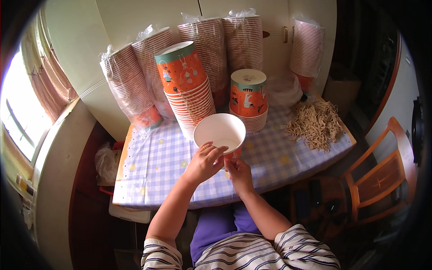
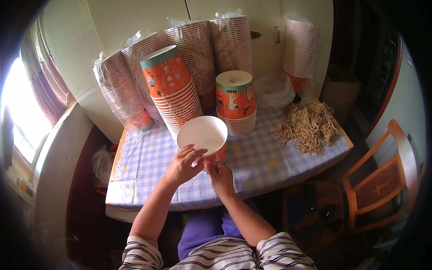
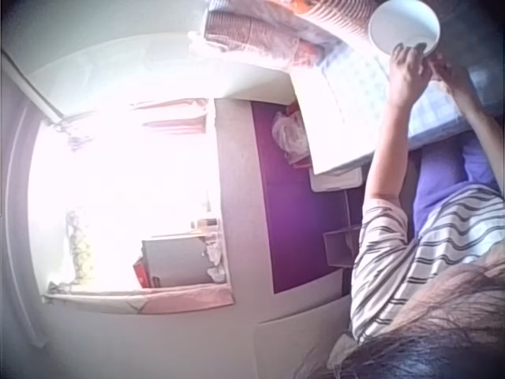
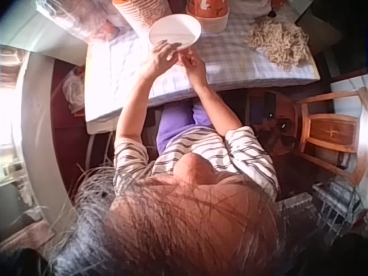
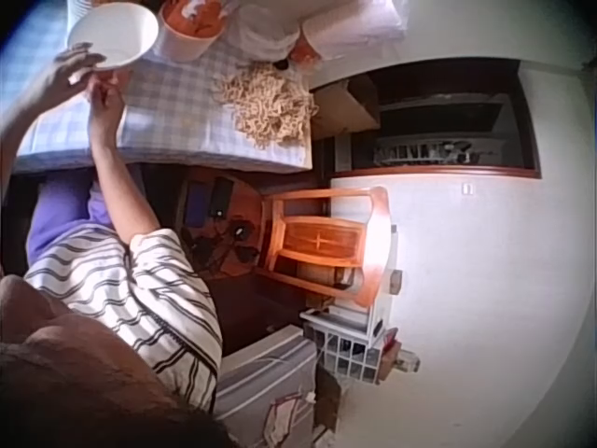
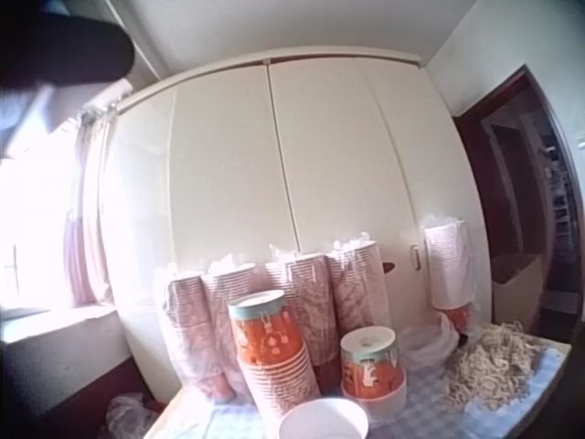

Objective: Attaching elastic bands to paper buckets for packaging.

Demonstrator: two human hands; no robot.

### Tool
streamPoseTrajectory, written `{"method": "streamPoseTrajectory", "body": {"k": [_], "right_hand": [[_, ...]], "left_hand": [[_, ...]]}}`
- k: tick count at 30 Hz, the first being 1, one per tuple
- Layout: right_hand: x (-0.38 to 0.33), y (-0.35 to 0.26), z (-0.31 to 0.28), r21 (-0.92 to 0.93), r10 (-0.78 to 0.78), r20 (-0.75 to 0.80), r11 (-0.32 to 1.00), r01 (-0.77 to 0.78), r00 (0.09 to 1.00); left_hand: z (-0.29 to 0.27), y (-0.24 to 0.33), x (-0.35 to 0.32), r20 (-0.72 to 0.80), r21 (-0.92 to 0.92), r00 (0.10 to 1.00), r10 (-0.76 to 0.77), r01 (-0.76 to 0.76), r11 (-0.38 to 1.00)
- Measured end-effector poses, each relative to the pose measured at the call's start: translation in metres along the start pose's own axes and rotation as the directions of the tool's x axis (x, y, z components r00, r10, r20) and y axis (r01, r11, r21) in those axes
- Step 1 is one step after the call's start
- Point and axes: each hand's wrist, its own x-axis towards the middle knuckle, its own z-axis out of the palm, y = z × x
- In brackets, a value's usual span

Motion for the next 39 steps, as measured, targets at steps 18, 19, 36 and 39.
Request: {"method": "streamPoseTrajectory", "body": {"k": [18,19,36,39], "right_hand": [[-0.006,-0.027,-0.029,0.589,0.251,0.315,0.705,-0.395,0.915],[-0.008,-0.039,-0.026,0.593,0.306,0.287,0.688,-0.419,0.908],[0.044,-0.069,-0.094,0.648,0.136,0.283,0.703,-0.293,0.950],[0.037,-0.079,-0.094,0.376,0.095,0.150,0.915,-0.146,0.984]], "left_hand": [[-0.001,0.028,-0.023,-0.308,-0.130,0.905,-0.292,0.264,0.956],[0.005,0.035,-0.039,-0.360,-0.238,0.844,-0.397,0.329,0.914],[-0.001,0.088,-0.148,0.554,-0.722,0.551,-0.624,0.691,-0.030],[-0.013,0.089,-0.145,0.537,-0.733,0.551,-0.639,0.680,-0.030]]}}
